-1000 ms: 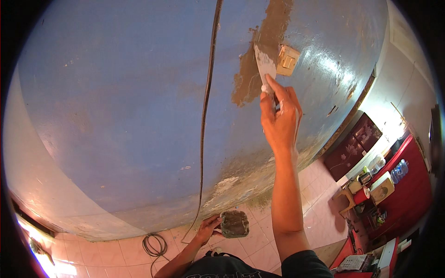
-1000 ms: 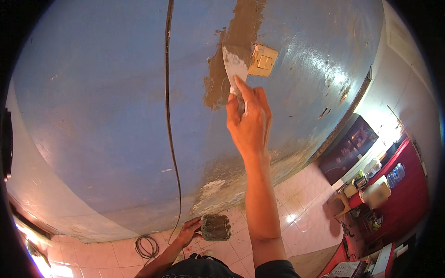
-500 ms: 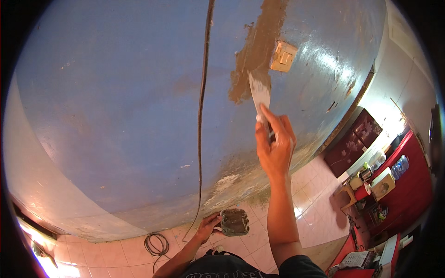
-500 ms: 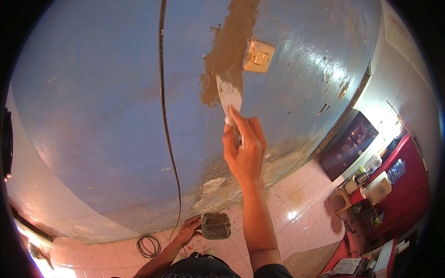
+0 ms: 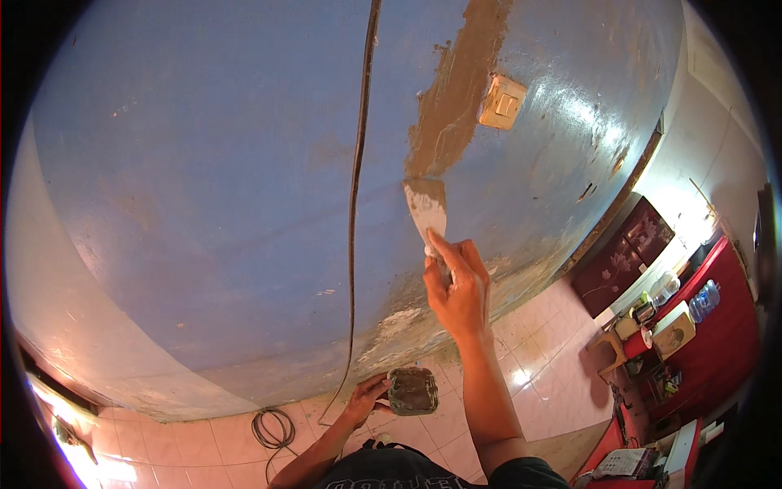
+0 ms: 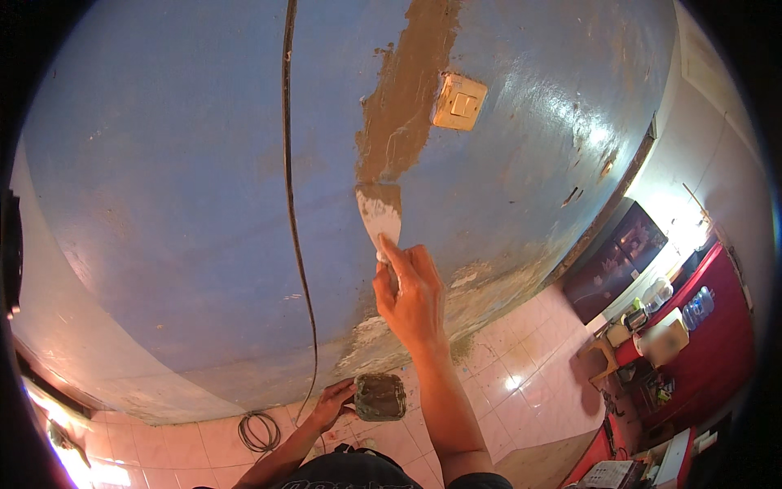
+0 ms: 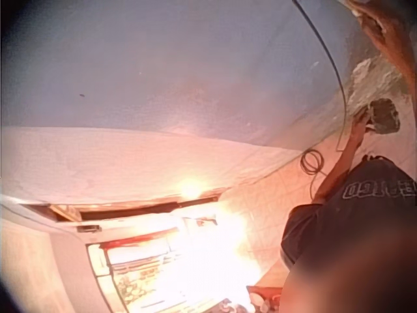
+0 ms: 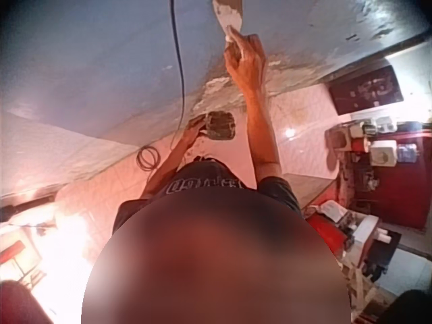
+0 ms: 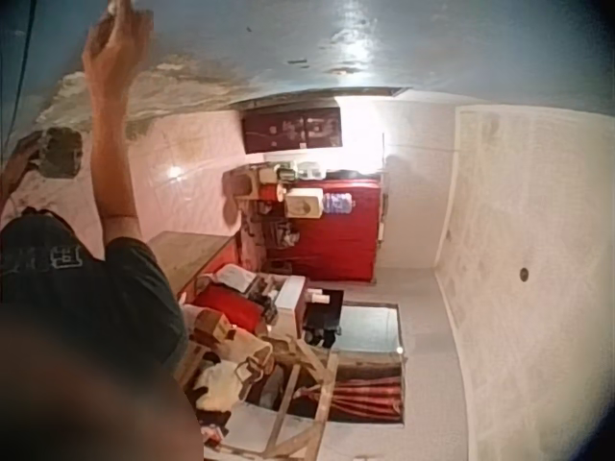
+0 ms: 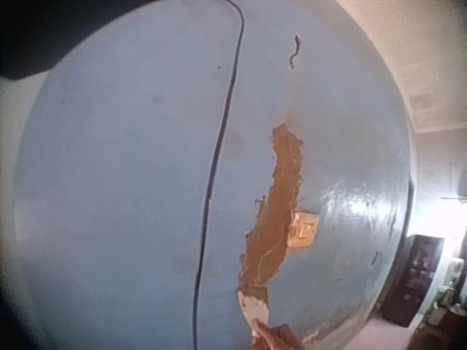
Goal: Patching a crack on a blue wall using filler and a putty knife.
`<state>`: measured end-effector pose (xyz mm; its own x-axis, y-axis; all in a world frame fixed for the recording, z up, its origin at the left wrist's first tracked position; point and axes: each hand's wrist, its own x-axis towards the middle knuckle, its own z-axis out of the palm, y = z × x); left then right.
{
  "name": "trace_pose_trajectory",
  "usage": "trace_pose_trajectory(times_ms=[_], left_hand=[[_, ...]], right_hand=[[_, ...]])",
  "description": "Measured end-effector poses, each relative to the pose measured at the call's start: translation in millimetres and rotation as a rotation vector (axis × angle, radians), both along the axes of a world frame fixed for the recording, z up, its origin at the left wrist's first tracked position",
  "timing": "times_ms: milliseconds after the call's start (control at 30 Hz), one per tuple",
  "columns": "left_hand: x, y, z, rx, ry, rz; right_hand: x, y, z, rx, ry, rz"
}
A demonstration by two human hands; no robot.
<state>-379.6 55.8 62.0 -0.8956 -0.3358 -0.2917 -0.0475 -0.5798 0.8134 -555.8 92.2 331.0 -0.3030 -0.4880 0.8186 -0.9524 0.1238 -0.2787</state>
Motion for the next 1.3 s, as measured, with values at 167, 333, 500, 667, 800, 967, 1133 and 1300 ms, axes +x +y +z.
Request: trace_pose_trajectory(times_ms=[167,333,500,667,800,967,1133,1300], left_hand=[[-3.1,1.2,-3.5,-0.008,-0.009,-0.006],[-6.4,6.2,-7.9,-0.001,-0.001,-0.031],[-6.7,7.1,-11.3,0.013,-0.034,-0.027],[-8.7,6.3,-8.7,0.006,-0.018,-0.026],[-13.4,5.3,-20.0,-0.002,-0.019,-0.014],[-9.7,4.5,-2.5,0.047,-0.005,-0.029],[-26.0,7.9,-3.8,0.095,-0.138,0.113],[-46.0,11.2,3.2,0.124,-0.15,0.184]], right_hand=[[7.1,1.8,31.4,-0.085,0.01,0.041],[-5.9,-21.2,67.2,-0.164,0.078,0.009],[-10.3,-26.6,38.7,-0.127,0.085,-0.008],[-5.9,-5.7,4.5,-0.002,0.014,-0.018],[-5.6,27.2,11.1,0.057,-0.14,0.1],[-31.9,62.5,102.7,0.01,0.037,0.114],[-82.4,59.7,228.7,-0.077,0.535,0.054],[-117.9,34.9,309.3,0.013,0.879,-0.097]])
